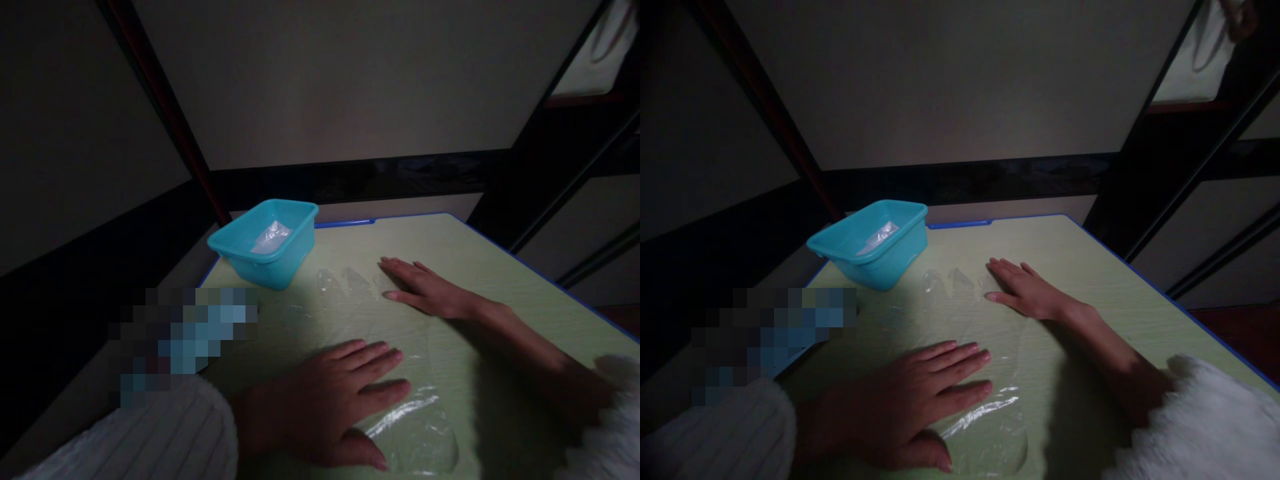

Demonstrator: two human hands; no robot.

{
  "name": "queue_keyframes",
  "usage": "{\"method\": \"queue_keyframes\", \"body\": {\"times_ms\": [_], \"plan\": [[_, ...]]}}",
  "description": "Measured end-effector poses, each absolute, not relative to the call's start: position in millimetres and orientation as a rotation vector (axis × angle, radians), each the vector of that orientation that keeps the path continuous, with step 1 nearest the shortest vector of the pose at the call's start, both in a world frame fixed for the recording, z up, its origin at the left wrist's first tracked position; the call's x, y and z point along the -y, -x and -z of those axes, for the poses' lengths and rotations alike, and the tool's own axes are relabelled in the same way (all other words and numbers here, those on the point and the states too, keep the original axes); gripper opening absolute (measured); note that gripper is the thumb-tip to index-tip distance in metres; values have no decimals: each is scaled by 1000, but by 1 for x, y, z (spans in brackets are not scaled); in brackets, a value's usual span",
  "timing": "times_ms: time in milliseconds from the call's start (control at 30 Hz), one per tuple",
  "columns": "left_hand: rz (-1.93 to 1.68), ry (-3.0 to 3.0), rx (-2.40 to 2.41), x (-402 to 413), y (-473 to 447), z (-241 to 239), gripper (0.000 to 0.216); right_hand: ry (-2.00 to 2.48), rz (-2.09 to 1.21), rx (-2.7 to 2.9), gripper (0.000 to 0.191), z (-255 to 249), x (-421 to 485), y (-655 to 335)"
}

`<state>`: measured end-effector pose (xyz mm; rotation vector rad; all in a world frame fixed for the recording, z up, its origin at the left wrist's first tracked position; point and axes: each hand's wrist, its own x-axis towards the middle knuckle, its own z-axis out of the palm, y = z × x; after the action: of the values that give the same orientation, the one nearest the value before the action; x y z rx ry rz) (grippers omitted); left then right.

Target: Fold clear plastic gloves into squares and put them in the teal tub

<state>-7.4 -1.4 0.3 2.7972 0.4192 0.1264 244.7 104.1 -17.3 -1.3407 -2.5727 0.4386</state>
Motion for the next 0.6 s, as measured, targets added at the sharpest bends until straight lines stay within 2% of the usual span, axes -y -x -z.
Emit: {"method": "queue_keyframes", "body": {"times_ms": [67, 167, 233, 500, 600], "plan": [[-122, -2799, -418, 2, 7, -1, 65, 1295, -396, 2454, 55, 20, -108, -243], [-122, -2802, -420, 2, 7, -2, 65, 1180, -419, 2300, 27, 18, -110, -236], [-117, -2807, -421, 2, 7, -2, 65, 1172, -476, 2243, 17, 15, -108, -230], [-131, -2818, -426, 2, 7, -2, 64, 1185, -737, 2106, 15, 6, -97, -218], [-141, -2818, -425, 2, 7, -2, 63, 1160, -943, 1972, 29, 8, -96, -215]]}}
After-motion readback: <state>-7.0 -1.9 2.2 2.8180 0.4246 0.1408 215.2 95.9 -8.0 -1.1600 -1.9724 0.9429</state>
